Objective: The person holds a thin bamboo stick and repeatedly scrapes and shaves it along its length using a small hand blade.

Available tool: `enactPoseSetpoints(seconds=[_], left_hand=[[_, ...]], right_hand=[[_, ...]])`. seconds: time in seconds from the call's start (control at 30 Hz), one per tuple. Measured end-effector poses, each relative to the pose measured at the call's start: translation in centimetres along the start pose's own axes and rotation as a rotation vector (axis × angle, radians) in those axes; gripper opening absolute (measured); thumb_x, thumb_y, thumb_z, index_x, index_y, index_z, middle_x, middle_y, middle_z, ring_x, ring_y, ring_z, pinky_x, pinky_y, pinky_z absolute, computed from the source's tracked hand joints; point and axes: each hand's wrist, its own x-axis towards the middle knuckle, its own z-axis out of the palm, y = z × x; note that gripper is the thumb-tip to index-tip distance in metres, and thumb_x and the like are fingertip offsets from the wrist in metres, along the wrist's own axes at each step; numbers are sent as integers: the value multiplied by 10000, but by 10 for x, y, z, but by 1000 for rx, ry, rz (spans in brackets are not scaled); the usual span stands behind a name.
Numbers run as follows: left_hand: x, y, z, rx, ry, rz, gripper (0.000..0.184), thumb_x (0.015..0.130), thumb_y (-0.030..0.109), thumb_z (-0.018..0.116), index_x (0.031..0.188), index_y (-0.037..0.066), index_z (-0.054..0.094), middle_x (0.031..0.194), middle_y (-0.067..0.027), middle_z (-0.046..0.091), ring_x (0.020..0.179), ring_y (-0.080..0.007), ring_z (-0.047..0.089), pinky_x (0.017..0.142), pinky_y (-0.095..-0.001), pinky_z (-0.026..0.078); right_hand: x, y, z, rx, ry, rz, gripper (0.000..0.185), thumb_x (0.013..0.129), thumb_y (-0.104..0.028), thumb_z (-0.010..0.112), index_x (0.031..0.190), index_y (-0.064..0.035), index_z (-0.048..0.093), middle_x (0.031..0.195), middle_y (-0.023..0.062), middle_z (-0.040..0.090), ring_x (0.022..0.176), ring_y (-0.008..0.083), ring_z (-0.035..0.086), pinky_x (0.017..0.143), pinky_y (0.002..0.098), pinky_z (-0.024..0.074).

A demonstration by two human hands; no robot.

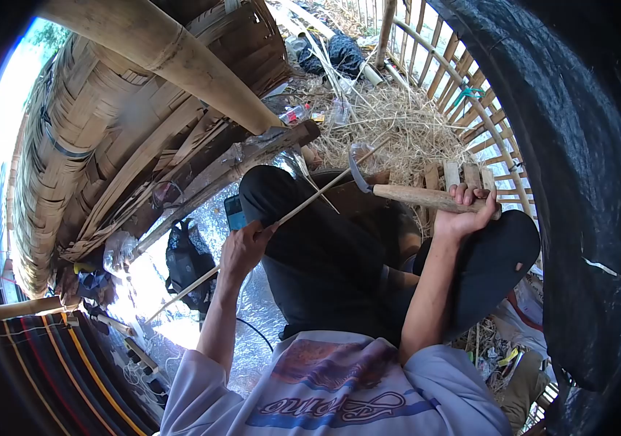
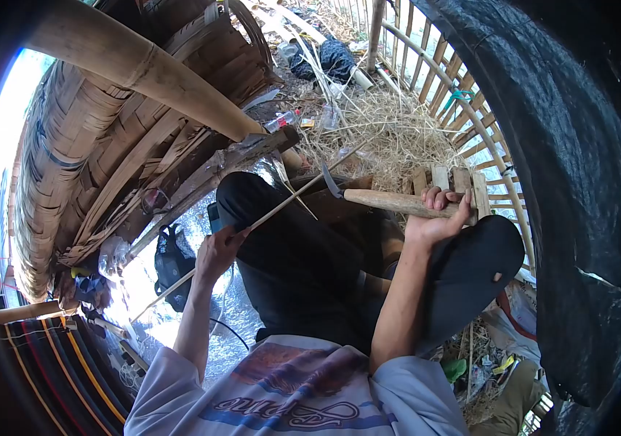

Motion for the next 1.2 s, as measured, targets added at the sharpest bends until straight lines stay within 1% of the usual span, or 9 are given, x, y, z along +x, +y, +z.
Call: enactPoseSetpoints(seconds=[0.2, 0.37, 0.43, 0.5, 0.63, 0.8, 0.97, 1.1, 1.2], left_hand=[[5, 5, 4, -16, 41, -2, 433, 842, 466, 594, 727, 50, 622, 587, -132, 604, 587, -324, 620, 549, -407, 458], [7, 8, 6, -44, 30, -30, 425, 842, 462, 595, 723, 56, 627, 590, -131, 606, 592, -329, 620, 562, -403, 463], [6, 9, 4, 4, 48, -2, 420, 841, 459, 598, 720, 57, 628, 593, -129, 608, 598, -331, 620, 569, -402, 465], [7, 3, 5, -7, 25, -13, 418, 840, 457, 599, 720, 57, 628, 592, -129, 607, 599, -331, 619, 567, -404, 463], [14, 11, 3, -32, -36, -42, 415, 837, 455, 602, 723, 58, 632, 586, -131, 602, 598, -330, 615, 568, -412, 455], [11, 7, 3, -14, -31, -58, 418, 839, 462, 594, 729, 61, 638, 588, -133, 602, 601, -328, 615, 580, -415, 456], [12, 14, 6, -22, -19, -63, 420, 841, 466, 588, 734, 63, 637, 604, -138, 606, 615, -338, 616, 586, -417, 463], [10, 9, 5, -31, -20, -84, 413, 842, 467, 587, 758, 67, 645, 621, -146, 612, 625, -350, 616, 590, -422, 465], [11, 11, 8, -25, -16, -68, 414, 842, 469, 586, 765, 67, 645, 624, -148, 613, 626, -352, 615, 590, -425, 464]], right_hand=[[8, 13, -8, 63, 108, 9, 323, 872, -385, 512, 651, -153, 472, 499, -45, 321, 475, 98, 335, 534, 265, 319], [-10, 36, -10, 75, 23, 250, 344, 865, -411, 513, 646, -148, 469, 495, -42, 321, 449, 92, 321, 497, 261, 314], [-1, 34, -7, 50, 281, 161, 360, 867, -411, 512, 625, -154, 441, 480, -43, 312, 448, 94, 332, 496, 254, 317], [11, 30, -22, 155, 295, 52, 367, 860, -401, 526, 604, -158, 427, 478, -43, 322, 450, 96, 341, 494, 253, 319], [-3, 45, -20, 125, 148, 301, 356, 855, -379, 531, 593, -157, 438, 478, -42, 337, 442, 102, 339, 508, 257, 339], [16, 39, -35, 179, 310, 118, 349, 860, -404, 518, 648, -140, 433, 499, -34, 309, 459, 110, 344, 515, 266, 324], [-12, 52, -20, 98, 60, 368, 318, 851, -387, 531, 653, -142, 485, 492, -44, 331, 442, 96, 332, 509, 243, 329], [5, 40, -24, 153, 245, 212, 330, 851, -389, 528, 633, -158, 440, 501, -52, 332, 466, 83, 356, 516, 253, 344], [3, 42, -30, 137, 175, 225, 314, 837, -367, 538, 625, -163, 427, 504, -46, 337, 468, 87, 348, 521, 254, 346]])
